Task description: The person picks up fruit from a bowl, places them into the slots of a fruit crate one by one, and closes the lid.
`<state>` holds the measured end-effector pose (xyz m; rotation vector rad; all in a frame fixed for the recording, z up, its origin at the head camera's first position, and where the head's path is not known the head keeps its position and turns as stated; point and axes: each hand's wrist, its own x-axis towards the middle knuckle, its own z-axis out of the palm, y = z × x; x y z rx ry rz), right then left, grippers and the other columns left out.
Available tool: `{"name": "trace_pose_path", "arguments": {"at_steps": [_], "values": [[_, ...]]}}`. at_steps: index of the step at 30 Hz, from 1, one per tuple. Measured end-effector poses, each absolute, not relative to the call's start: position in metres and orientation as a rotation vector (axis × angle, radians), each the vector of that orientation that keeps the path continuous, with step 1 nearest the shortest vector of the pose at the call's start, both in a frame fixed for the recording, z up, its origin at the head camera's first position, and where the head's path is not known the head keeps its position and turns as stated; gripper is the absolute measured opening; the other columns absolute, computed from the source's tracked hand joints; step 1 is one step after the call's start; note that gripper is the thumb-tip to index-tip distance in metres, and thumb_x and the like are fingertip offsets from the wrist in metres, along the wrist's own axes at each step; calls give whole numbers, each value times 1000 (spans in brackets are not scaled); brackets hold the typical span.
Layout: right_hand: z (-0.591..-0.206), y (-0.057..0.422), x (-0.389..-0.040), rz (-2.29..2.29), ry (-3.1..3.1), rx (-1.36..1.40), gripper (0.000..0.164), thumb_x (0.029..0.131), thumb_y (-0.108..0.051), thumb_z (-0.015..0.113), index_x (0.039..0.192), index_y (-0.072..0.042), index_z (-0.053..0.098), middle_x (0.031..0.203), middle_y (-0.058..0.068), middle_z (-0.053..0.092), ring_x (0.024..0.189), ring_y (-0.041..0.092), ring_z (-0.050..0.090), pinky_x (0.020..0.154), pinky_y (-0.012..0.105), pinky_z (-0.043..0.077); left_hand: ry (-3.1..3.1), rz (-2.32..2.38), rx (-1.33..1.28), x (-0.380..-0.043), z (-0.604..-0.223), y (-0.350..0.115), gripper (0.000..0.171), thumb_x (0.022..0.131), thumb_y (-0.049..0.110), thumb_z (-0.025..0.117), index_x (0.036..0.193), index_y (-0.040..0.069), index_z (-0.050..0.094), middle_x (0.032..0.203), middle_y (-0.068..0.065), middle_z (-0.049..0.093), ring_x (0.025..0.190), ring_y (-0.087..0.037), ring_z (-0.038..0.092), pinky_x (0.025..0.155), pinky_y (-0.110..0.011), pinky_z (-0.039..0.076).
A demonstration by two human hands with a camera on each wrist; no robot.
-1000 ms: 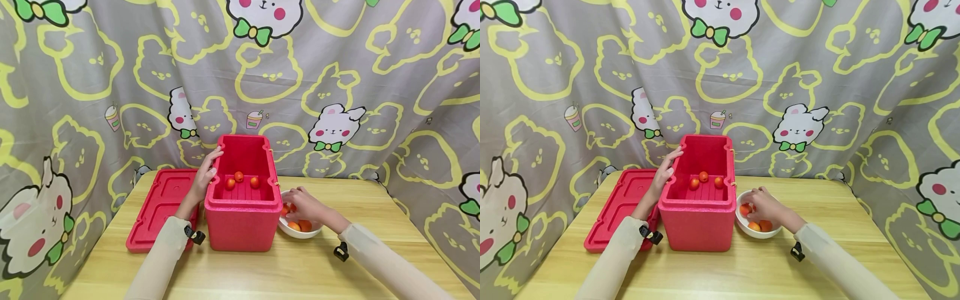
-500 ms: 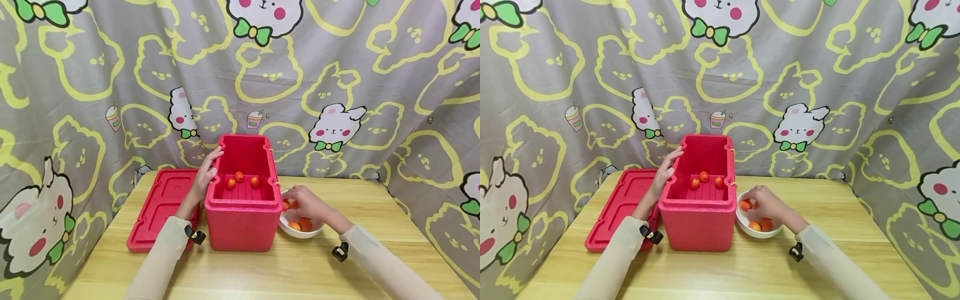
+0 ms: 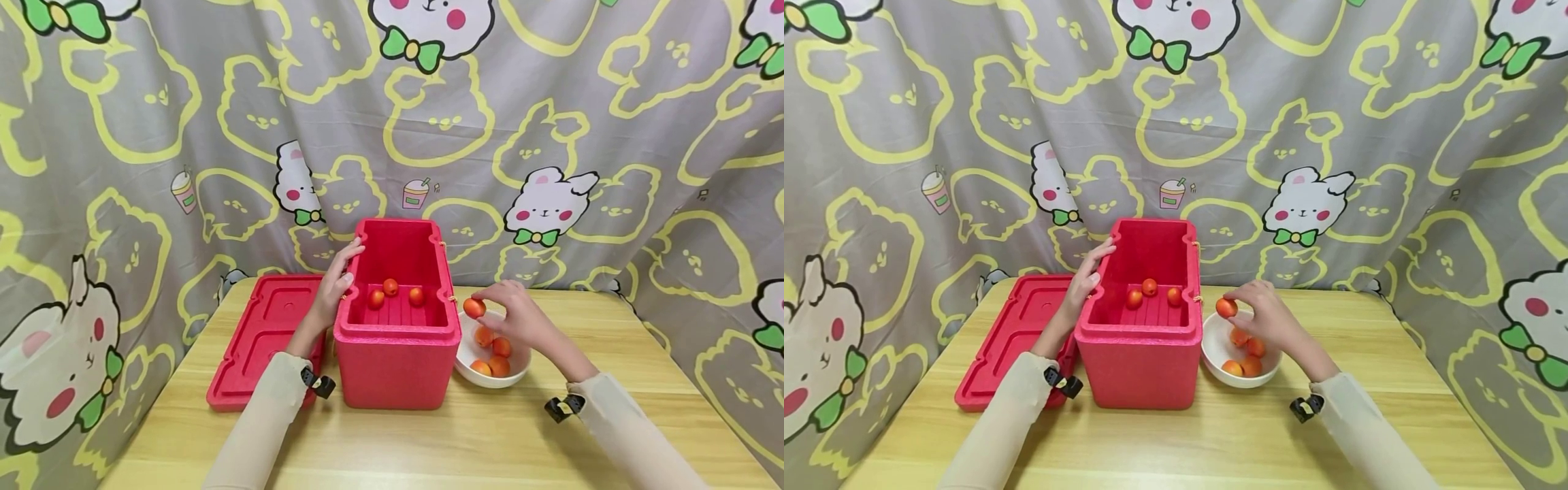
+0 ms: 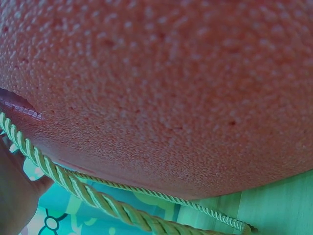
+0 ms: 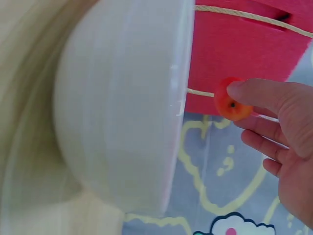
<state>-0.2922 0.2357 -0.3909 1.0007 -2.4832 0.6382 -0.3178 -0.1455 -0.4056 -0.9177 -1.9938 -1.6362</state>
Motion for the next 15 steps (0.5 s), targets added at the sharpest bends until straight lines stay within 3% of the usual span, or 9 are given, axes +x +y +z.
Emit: {"name": "trace_pose_path", "arguments": {"at_steps": [15], "values": [[-344, 230, -291, 678, -2166, 949, 48, 70, -4, 89, 116, -5, 74, 105, 13, 75, 102, 30, 60, 97, 53, 38, -1995, -1650, -920, -320, -407, -146, 62, 91, 20, 42, 150, -1, 42, 166, -19, 28, 152, -33, 27, 118, -65, 27]]}}
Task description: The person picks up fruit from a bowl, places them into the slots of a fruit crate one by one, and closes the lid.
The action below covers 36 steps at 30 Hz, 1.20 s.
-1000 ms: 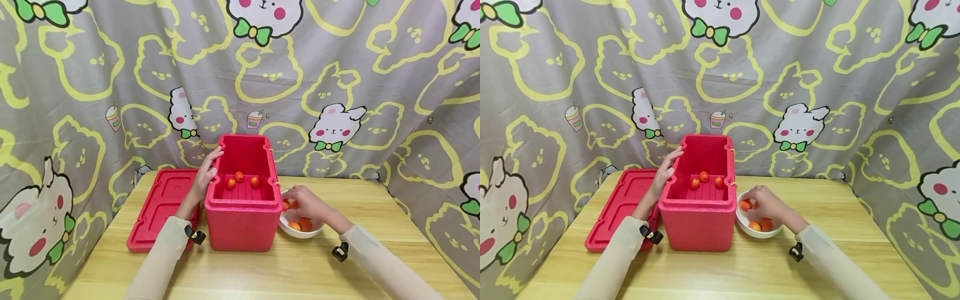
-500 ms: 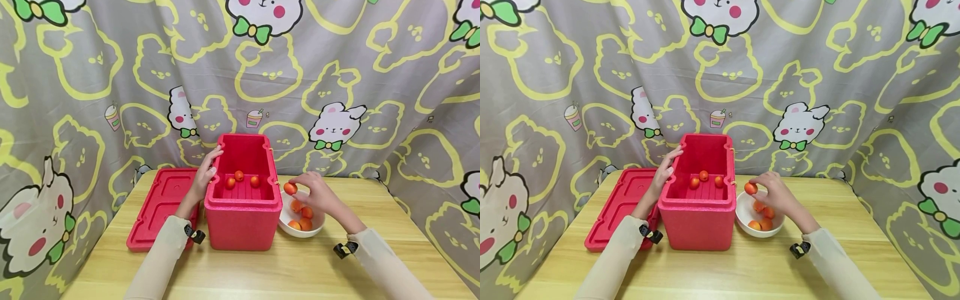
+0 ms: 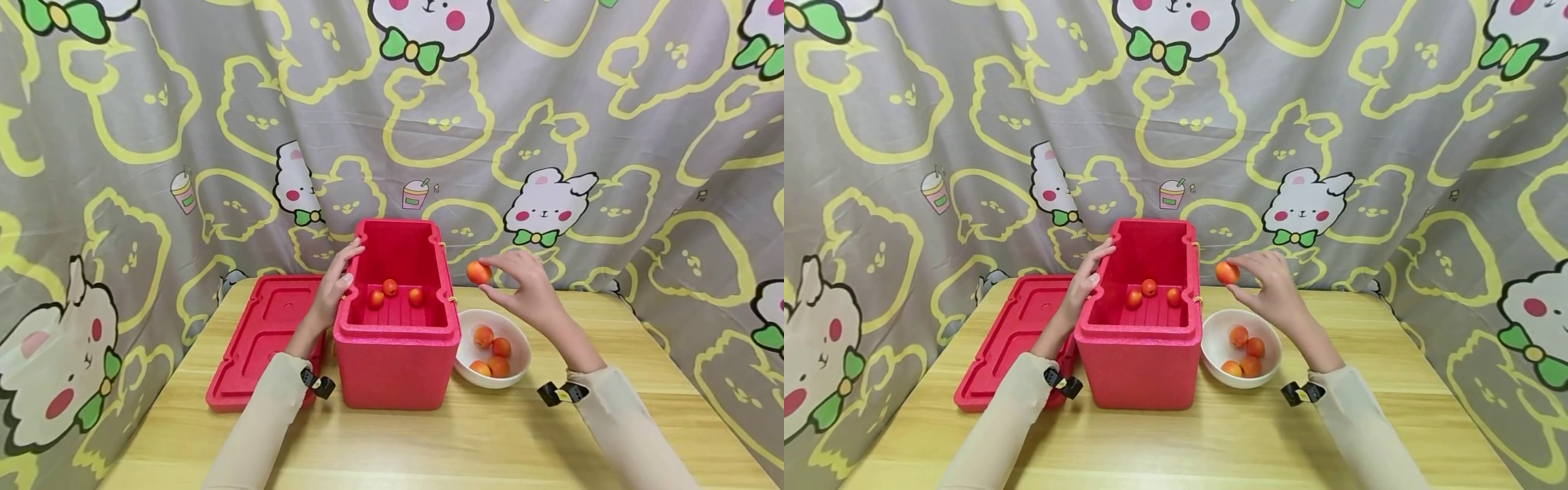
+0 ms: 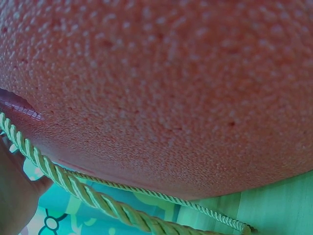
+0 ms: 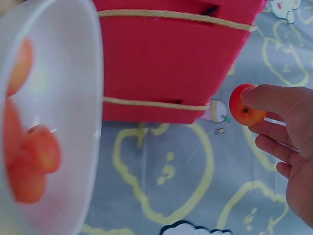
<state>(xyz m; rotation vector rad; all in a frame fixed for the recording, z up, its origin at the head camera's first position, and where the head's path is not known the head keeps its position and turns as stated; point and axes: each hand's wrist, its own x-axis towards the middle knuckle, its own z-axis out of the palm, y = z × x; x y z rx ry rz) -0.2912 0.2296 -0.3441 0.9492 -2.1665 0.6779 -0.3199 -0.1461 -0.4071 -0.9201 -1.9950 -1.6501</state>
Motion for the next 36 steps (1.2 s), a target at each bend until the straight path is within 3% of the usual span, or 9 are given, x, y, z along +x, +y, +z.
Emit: {"name": "trace_pose_path", "arguments": {"at_steps": [13, 20, 36], "values": [[-306, 199, -287, 691, -2074, 1024, 51, 71, -7, 90, 120, -6, 74, 113, 13, 75, 107, 28, 63, 100, 48, 41, -2014, -1647, -909, -319, -407, -146, 64, 91, 23, 44, 150, 0, 41, 166, -17, 28, 151, -32, 28, 115, -65, 33], [-291, 178, -285, 676, -2117, 1134, 51, 72, -9, 89, 120, -6, 73, 112, 11, 75, 108, 26, 62, 100, 48, 42, -1997, -1641, -925, -320, -407, -146, 64, 91, 20, 43, 149, -8, 39, 166, -20, 27, 151, -35, 27, 115, -67, 31], [-298, 142, -292, 571, -2259, 1298, 45, 74, -12, 88, 117, -6, 74, 113, 9, 75, 109, 26, 62, 99, 50, 44, -1988, -1647, -928, -318, -406, -146, 65, 90, 22, 43, 148, -8, 39, 165, -20, 27, 152, -35, 27, 116, -67, 29]]}}
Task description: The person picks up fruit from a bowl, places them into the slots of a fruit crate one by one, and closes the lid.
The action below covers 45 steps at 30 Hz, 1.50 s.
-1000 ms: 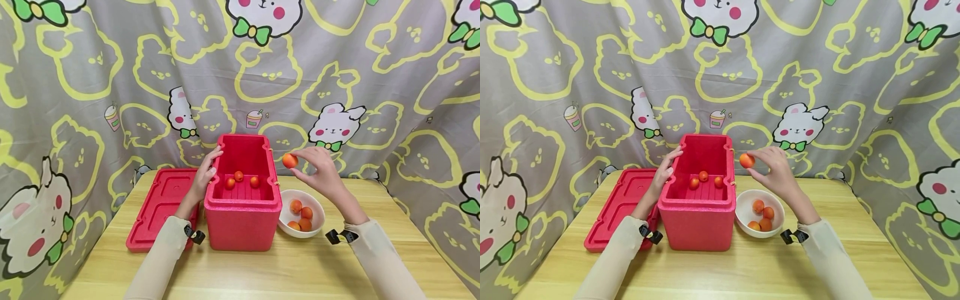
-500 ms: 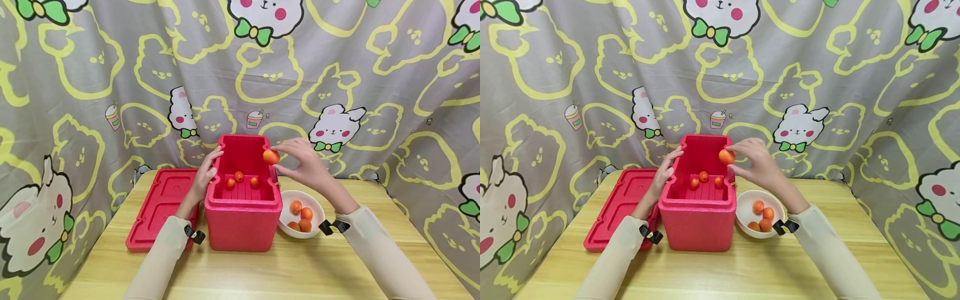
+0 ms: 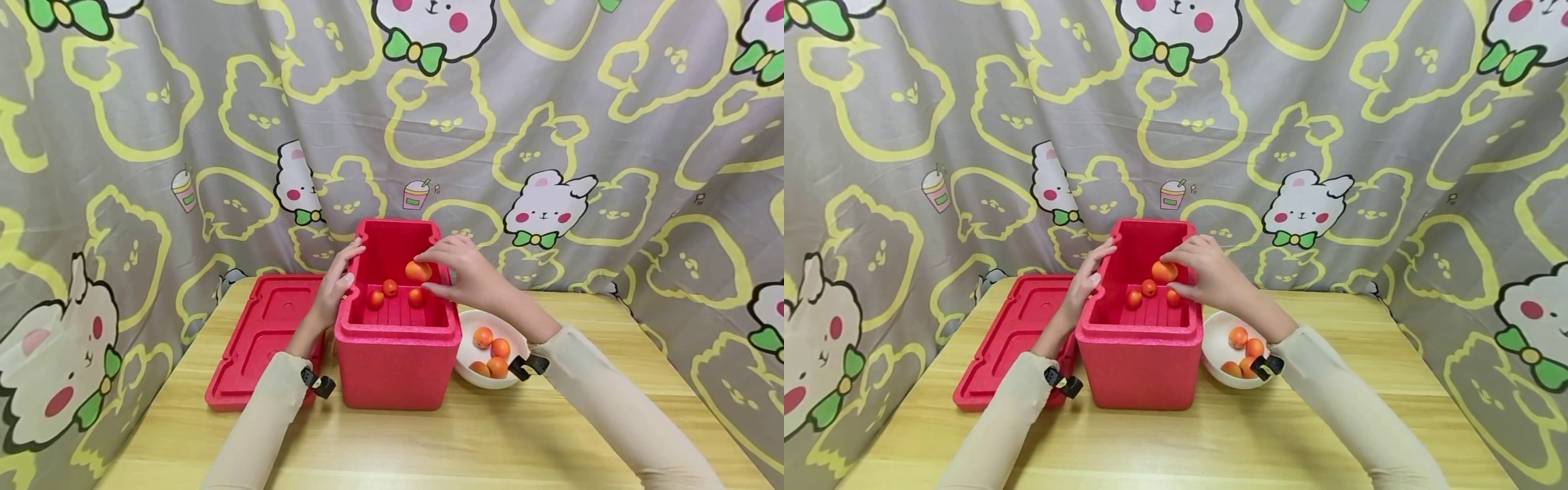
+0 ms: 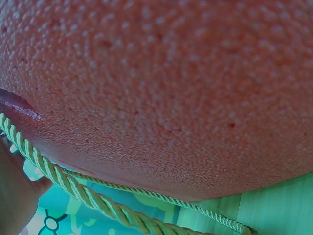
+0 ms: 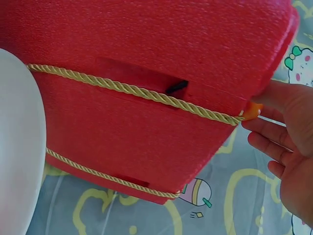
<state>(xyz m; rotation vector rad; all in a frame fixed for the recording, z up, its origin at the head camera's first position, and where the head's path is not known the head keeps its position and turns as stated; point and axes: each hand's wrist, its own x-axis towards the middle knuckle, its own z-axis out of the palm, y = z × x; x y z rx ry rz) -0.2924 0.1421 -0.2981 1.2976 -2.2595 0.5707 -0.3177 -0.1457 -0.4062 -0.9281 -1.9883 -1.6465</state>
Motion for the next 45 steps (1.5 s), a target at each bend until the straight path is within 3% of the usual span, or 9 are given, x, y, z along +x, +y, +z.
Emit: {"name": "trace_pose_path", "arguments": {"at_steps": [18, 27, 45], "values": [[-300, 133, -295, 498, -2309, 1271, 44, 77, -19, 87, 117, -7, 74, 114, 9, 75, 111, 26, 63, 102, 51, 44, -1988, -1642, -924, -318, -406, -145, 65, 91, 22, 43, 148, -8, 40, 165, -20, 28, 152, -35, 27, 117, -65, 28], [-299, 134, -294, 527, -2283, 1266, 41, 76, -15, 87, 114, -6, 75, 112, 11, 74, 109, 28, 62, 101, 53, 44, -1995, -1650, -917, -318, -406, -145, 63, 90, 18, 42, 148, -7, 40, 166, -20, 27, 152, -35, 26, 117, -66, 29], [-311, 178, -301, 634, -2251, 1111, 41, 76, -13, 87, 114, -6, 75, 111, 11, 76, 107, 28, 63, 100, 53, 42, -2010, -1648, -915, -318, -407, -146, 62, 90, 13, 41, 150, -2, 41, 166, -18, 27, 153, -34, 26, 116, -67, 29]]}}
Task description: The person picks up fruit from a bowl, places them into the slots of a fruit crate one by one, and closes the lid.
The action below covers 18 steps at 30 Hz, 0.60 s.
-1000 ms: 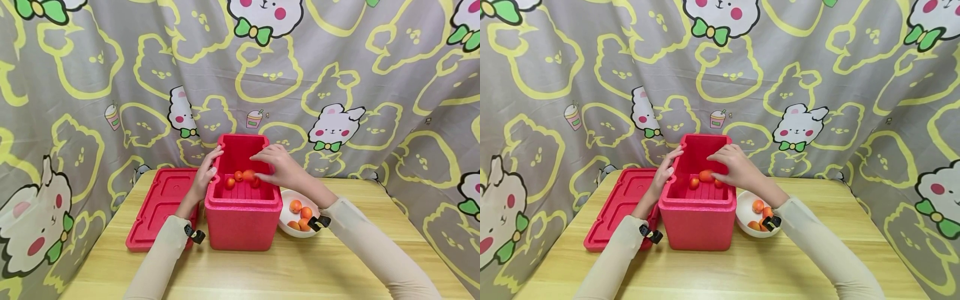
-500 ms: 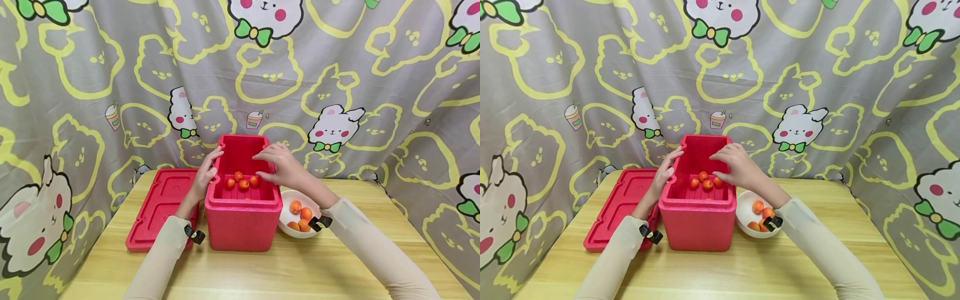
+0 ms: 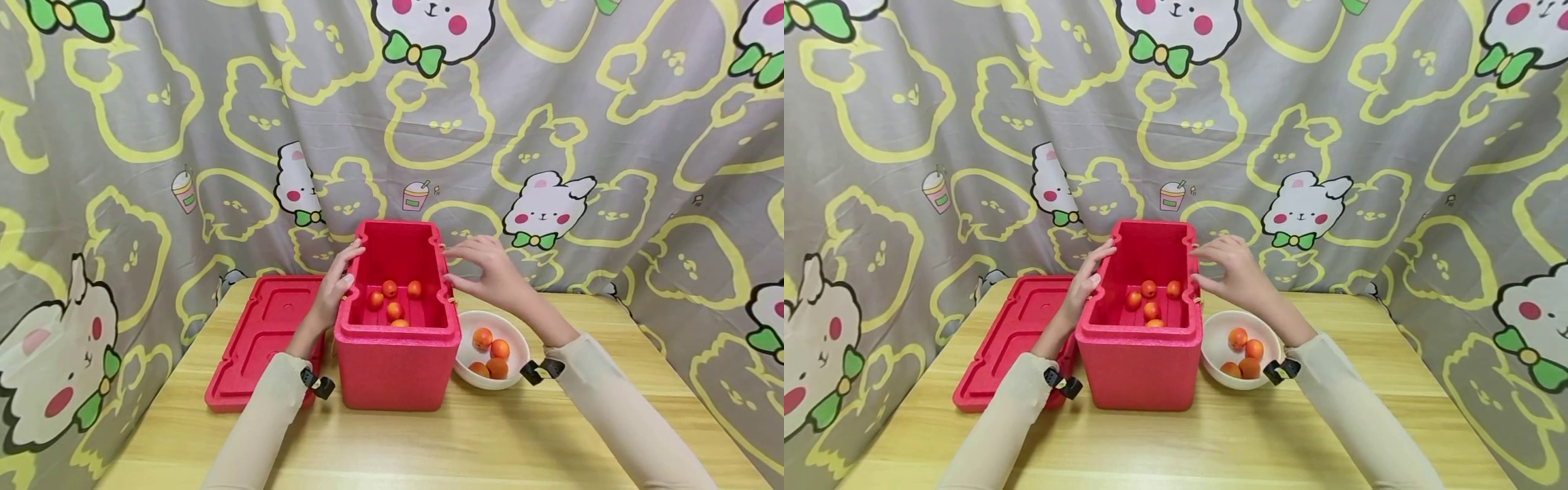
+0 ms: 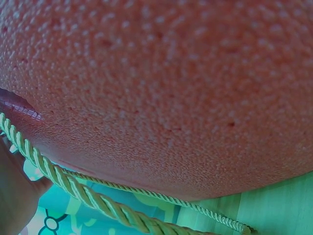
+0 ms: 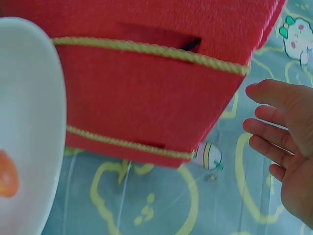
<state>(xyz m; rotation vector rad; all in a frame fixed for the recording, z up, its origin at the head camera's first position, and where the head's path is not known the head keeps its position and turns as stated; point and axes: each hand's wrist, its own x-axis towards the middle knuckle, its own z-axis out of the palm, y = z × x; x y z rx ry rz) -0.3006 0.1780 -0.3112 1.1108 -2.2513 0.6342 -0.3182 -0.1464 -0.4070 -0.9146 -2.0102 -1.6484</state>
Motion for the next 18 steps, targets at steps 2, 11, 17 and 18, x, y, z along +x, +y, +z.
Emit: {"name": "trace_pose_path", "arguments": {"at_steps": [2, 11, 17, 18], "values": [[-316, 187, -301, 644, -2266, 1072, 39, 77, -13, 86, 114, -6, 76, 111, 11, 76, 107, 27, 62, 99, 54, 42, -2006, -1650, -918, -319, -407, -146, 62, 90, 13, 41, 150, -2, 41, 166, -18, 27, 152, -34, 26, 117, -66, 29], [-346, 220, -303, 605, -2335, 984, 30, 79, -12, 85, 107, -4, 77, 101, 12, 77, 99, 29, 62, 96, 53, 38, -1994, -1649, -913, -320, -408, -147, 61, 92, 20, 42, 149, -1, 43, 166, -16, 28, 153, -32, 26, 119, -63, 26], [-374, 235, -303, 563, -2406, 997, 27, 80, -16, 84, 103, -4, 78, 98, 10, 77, 96, 28, 62, 95, 51, 38, -1989, -1655, -912, -319, -407, -146, 62, 91, 22, 42, 148, -2, 43, 166, -17, 29, 153, -32, 26, 120, -62, 26], [-378, 237, -304, 561, -2418, 1004, 27, 80, -16, 84, 103, -4, 77, 98, 9, 76, 96, 27, 61, 94, 51, 38, -1989, -1658, -913, -319, -407, -145, 62, 91, 22, 42, 148, -2, 43, 166, -17, 28, 153, -32, 26, 119, -63, 26]]}}
